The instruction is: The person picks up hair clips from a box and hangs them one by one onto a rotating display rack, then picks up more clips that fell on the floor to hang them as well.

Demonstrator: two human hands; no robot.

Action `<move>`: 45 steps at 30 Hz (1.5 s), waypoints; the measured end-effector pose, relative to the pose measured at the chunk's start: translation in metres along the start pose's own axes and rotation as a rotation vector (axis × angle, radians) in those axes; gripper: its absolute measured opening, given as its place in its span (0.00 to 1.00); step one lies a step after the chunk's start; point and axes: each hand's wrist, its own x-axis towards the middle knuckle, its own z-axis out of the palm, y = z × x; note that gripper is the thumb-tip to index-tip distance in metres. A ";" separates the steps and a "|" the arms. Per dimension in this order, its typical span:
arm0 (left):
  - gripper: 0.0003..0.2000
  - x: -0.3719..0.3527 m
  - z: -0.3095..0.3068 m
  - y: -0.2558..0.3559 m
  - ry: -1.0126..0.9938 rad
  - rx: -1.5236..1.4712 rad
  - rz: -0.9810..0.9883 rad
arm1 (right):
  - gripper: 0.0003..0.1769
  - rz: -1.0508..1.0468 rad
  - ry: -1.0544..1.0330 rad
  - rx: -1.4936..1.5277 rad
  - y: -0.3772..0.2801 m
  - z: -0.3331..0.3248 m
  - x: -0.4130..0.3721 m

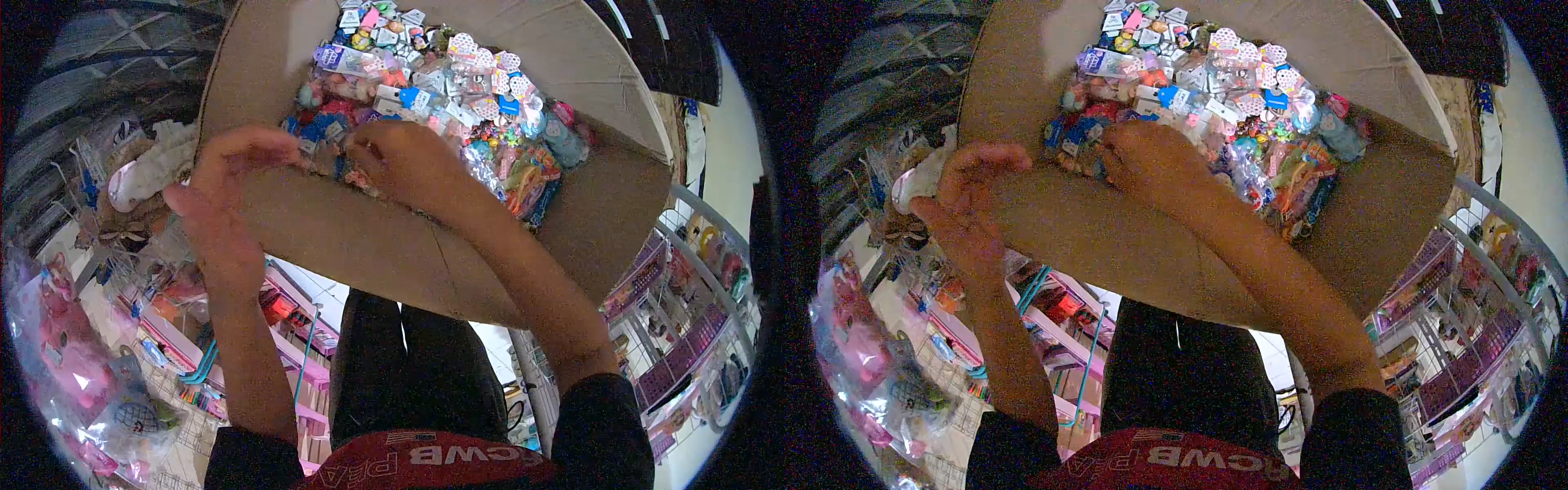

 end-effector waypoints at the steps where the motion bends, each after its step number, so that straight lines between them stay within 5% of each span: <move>1: 0.49 0.000 0.000 -0.002 0.006 -0.030 0.012 | 0.18 -0.026 -0.030 -0.016 0.006 0.012 0.008; 5: 0.50 0.002 -0.003 -0.007 0.024 -0.144 0.012 | 0.16 0.024 0.003 -0.055 0.004 0.050 0.038; 7: 0.51 0.003 -0.005 -0.008 0.053 -0.182 0.024 | 0.17 -0.026 0.224 -0.061 0.003 0.066 0.049; 13: 0.52 0.005 -0.007 -0.010 0.049 -0.251 0.029 | 0.17 0.138 0.041 -0.071 0.002 0.086 0.070; 22: 0.52 0.005 -0.004 -0.009 0.061 -0.228 0.041 | 0.12 0.024 0.152 0.381 0.020 0.089 0.074; 29: 0.52 0.004 -0.001 -0.010 0.079 -0.201 0.033 | 0.12 0.022 0.043 0.089 0.017 0.089 0.084; 34: 0.52 0.003 -0.001 -0.009 0.090 -0.168 0.035 | 0.09 -0.043 0.269 0.378 0.015 0.075 0.075; 45: 0.43 0.007 0.003 -0.015 0.091 -0.066 0.036 | 0.09 0.132 0.040 0.968 0.037 -0.018 0.044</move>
